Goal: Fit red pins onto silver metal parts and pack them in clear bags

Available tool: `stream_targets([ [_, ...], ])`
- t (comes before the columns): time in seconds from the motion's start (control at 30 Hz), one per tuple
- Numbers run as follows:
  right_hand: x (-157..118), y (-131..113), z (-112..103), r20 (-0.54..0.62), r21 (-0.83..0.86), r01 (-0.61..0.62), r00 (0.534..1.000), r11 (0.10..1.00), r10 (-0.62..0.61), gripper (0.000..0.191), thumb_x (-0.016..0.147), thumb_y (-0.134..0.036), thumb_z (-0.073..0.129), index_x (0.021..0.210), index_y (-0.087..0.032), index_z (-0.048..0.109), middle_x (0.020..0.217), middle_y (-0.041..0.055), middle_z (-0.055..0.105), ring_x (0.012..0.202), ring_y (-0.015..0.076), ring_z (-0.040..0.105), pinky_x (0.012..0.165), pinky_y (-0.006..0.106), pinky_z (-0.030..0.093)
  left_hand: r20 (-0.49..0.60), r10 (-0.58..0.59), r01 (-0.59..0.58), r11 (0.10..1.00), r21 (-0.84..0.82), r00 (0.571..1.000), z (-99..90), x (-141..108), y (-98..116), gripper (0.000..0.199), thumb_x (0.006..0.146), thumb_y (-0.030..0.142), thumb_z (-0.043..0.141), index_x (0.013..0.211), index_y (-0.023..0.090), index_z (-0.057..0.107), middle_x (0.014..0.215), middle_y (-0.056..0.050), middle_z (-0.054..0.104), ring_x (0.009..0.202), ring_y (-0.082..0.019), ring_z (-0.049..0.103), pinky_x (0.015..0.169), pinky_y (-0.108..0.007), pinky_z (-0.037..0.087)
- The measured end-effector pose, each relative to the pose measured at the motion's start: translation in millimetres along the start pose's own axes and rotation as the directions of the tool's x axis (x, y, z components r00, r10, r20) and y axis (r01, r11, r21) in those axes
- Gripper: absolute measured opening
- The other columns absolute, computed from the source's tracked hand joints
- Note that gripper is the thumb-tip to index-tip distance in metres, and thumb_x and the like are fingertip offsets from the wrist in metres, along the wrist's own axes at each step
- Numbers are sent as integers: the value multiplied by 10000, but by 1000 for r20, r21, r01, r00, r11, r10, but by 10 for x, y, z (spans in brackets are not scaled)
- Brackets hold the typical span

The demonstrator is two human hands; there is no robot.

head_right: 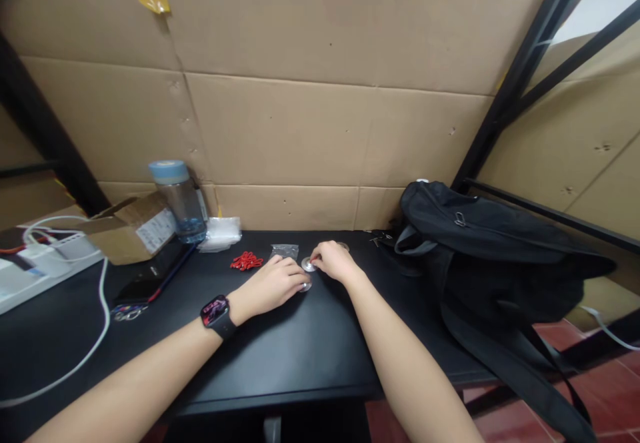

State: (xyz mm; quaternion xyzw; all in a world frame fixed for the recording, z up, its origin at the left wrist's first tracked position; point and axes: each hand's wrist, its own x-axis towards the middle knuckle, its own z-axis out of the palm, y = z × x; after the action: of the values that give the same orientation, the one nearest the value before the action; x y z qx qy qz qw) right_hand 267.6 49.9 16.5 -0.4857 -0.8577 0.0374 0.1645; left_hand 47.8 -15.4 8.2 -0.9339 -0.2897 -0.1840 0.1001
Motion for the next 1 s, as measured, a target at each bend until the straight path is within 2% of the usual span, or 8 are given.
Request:
stream_targets([
  [0.23, 1, -55, 24, -16, -10, 30, 999, 1000, -30, 134, 848, -215, 711, 897, -298, 804, 922, 7, 785, 878, 200, 719, 738, 258, 475, 4, -19, 19, 999, 47, 1000, -92, 23, -36, 142, 988, 298, 585, 974, 256, 720, 873, -45, 723, 953, -220, 568, 804, -381, 345],
  [0.43, 4, -86, 28, -18, -8, 46, 999, 999, -46, 147, 856, -187, 693, 902, -280, 798, 918, 18, 772, 862, 197, 708, 734, 261, 469, -39, -29, 32, 995, 91, 999, -27, 33, -13, 197, 1003, 221, 520, 976, 229, 715, 884, -70, 724, 974, -233, 551, 817, -401, 343],
  [0.57, 9, -81, 53, -3, 28, 70, 998, 997, -70, 116, 863, -164, 682, 890, -239, 766, 877, 23, 742, 800, 179, 678, 722, 259, 460, -49, -44, 50, 992, 113, 998, 16, 32, -30, 189, 1003, 239, 526, 945, 217, 705, 877, -73, 718, 989, -243, 548, 823, -411, 339],
  [0.67, 13, -93, 96, -26, 43, 107, 994, 993, -105, 89, 877, -154, 665, 882, -210, 734, 921, 44, 701, 870, 187, 651, 798, 282, 473, -52, -53, 60, 989, 138, 997, 58, 46, -36, 184, 1004, 251, 533, 922, 210, 693, 877, -72, 717, 975, -242, 552, 829, -414, 344],
  [0.83, 6, -100, 144, -82, 36, 148, 986, 988, -145, 55, 890, -147, 645, 880, -180, 687, 1050, 82, 610, 1013, 218, 579, 945, 360, 472, -85, -50, 63, 986, 153, 995, 86, 54, 1, 174, 993, 207, 500, 990, 189, 673, 989, -104, 701, 1009, -249, 565, 851, -432, 367],
  [0.93, -11, -80, 107, -97, 16, 158, 983, 987, -156, 67, 901, -139, 618, 887, -185, 664, 1091, 89, 583, 1033, 228, 547, 966, 388, 471, -134, -74, 93, 985, 143, 988, -2, 25, -6, 178, 995, 235, 487, 1032, 201, 658, 1108, -119, 675, 1107, -267, 553, 891, -447, 372],
  [1.0, -32, -70, 61, -106, 5, 158, 982, 987, -157, 73, 913, -151, 602, 887, -192, 656, 1116, 92, 574, 1050, 235, 531, 969, 398, 470, -189, -135, 162, 977, 138, 973, -104, -5, -54, 183, 1000, 246, 473, 1012, 211, 652, 1194, -121, 656, 1172, -283, 531, 901, -455, 369],
])
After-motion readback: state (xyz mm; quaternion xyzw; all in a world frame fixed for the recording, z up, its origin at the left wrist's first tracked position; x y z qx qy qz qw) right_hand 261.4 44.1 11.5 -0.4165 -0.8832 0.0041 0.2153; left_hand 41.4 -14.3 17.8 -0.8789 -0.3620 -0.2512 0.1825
